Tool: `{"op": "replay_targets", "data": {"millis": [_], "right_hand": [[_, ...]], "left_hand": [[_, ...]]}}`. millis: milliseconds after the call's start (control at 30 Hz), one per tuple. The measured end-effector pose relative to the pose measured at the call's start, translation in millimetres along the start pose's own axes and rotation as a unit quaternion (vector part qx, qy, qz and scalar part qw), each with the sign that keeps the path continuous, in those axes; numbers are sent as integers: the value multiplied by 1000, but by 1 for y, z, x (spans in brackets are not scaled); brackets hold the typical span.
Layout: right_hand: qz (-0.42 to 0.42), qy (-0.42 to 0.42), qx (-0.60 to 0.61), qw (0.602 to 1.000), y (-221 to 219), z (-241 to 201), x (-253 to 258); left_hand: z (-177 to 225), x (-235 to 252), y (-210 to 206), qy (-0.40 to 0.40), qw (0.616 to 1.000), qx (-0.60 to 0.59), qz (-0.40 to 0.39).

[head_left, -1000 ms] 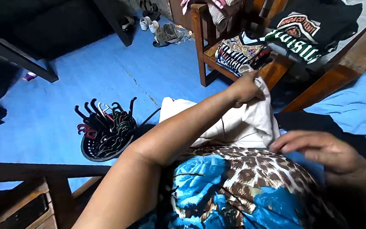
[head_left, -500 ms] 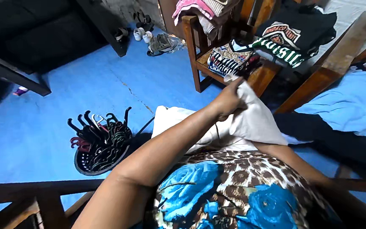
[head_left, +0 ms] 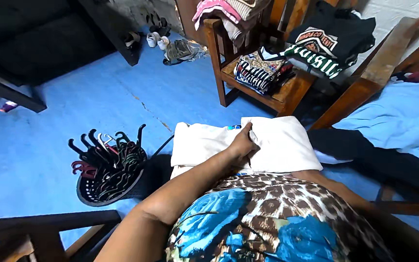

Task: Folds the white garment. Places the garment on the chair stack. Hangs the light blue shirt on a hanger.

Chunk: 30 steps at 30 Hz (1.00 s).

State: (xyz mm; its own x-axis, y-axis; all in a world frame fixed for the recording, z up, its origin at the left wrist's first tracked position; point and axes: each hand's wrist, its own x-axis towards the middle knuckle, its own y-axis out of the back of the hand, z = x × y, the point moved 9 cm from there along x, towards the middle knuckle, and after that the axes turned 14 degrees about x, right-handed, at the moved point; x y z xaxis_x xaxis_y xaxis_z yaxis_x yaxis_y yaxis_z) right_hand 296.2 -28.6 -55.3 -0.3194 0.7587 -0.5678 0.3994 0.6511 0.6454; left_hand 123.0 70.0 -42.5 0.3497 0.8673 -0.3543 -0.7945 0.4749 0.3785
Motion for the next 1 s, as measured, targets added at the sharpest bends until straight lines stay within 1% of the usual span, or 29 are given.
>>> {"op": "replay_targets", "data": {"millis": [33,67,100,133,167,200,233,267,300,333,367,400,433,467,500,567,633,700,733,800,833,867,933,1000], "right_hand": [[2,41,25,999,2,0,-7],[20,109,76,991,11,-4,-25],[27,194,114,974,25,-9,-51],[26,260,155,953,40,-6,-73],[42,292,220,930,59,0,-88],[74,289,306,904,80,9,-95],[133,260,377,879,102,20,-94],[204,215,420,858,123,32,-85],[264,163,429,848,140,44,-70],[303,102,419,850,152,55,-50],[317,43,399,859,160,64,-25],[311,-3,383,870,164,69,2],[295,-34,369,881,164,72,28],[279,-48,358,890,160,73,50],[276,-43,346,896,159,72,68],[311,-14,314,897,166,66,86],[364,-27,309,878,172,73,87],[385,-51,379,840,158,91,86],[378,-52,419,824,148,98,86],[328,-43,493,805,123,100,74],[296,-35,510,807,112,93,60],[257,-24,512,819,101,84,45],[197,7,504,841,83,72,18],[206,31,515,832,82,61,0]], "left_hand": [[-2,0,0,2,1000,-2,-3],[-3,0,1,4,1000,5,-3],[-2,0,2,4,999,32,-4],[1,-2,4,1,996,93,3],[9,-6,8,-5,984,180,15],[19,-12,9,-14,960,280,25],[34,-21,7,-36,923,380,43],[51,-30,3,-73,880,464,67],[67,-39,-5,-128,839,522,82],[80,-47,-18,-184,815,545,70],[88,-52,-36,-235,804,546,26],[90,-55,-55,-283,793,538,-38],[88,-57,-74,-318,785,522,-99],[81,-56,-87,-332,780,511,-144],[72,-52,-94,-329,778,507,-174],[60,-42,-96,-322,785,489,-202],[53,-36,-94,-327,794,465,-216],[48,-32,-92,-329,802,444,-228],[47,-30,-91,-328,807,433,-231],[49,-31,-82,-327,825,402,-225],[53,-33,-73,-327,838,383,-211],[58,-35,-59,-324,854,362,-187],[65,-39,-21,-294,894,317,-119],[63,-38,28,-257,932,250,-50]]}}
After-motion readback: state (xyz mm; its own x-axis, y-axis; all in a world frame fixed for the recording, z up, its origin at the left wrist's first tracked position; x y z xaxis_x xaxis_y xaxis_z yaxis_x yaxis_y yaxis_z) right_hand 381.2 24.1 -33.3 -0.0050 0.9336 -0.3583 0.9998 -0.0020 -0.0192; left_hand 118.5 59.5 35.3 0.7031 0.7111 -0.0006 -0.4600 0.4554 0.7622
